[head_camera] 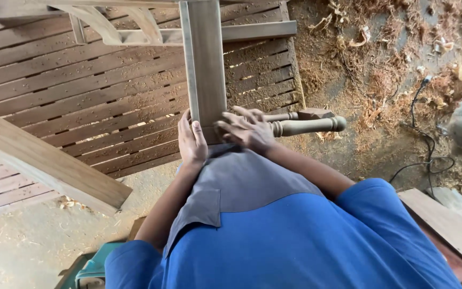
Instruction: The person sands the surface of a wooden chair frame using a sanding block. They hold the chair steady with one hand while moving the sanding block back and forth along the legs and crossbars to smooth the wood.
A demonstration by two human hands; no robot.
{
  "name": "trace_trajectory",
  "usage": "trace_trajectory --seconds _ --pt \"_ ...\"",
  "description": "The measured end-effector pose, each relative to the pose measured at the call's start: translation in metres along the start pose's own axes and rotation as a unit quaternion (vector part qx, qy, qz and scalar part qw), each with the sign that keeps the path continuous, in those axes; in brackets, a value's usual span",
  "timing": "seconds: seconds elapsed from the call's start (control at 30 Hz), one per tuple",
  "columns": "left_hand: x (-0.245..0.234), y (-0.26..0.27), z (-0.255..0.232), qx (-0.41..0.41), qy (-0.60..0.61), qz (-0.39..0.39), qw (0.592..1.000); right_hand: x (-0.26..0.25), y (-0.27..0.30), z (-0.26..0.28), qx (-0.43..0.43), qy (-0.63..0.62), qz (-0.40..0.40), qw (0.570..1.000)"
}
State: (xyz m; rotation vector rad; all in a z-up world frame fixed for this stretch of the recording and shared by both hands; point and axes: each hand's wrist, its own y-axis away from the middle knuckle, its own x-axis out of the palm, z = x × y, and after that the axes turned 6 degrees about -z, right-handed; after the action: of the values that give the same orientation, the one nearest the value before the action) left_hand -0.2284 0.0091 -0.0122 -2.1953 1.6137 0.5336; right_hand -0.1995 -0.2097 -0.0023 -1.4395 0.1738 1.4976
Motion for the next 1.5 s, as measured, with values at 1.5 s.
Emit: trace_trajectory --seconds 1.5 --pt "0.15 0.001 -0.084 0.267 -0.314 0.414 0.812 -0.124 0.1 -0.114 0.211 -0.051 0.284 0.934"
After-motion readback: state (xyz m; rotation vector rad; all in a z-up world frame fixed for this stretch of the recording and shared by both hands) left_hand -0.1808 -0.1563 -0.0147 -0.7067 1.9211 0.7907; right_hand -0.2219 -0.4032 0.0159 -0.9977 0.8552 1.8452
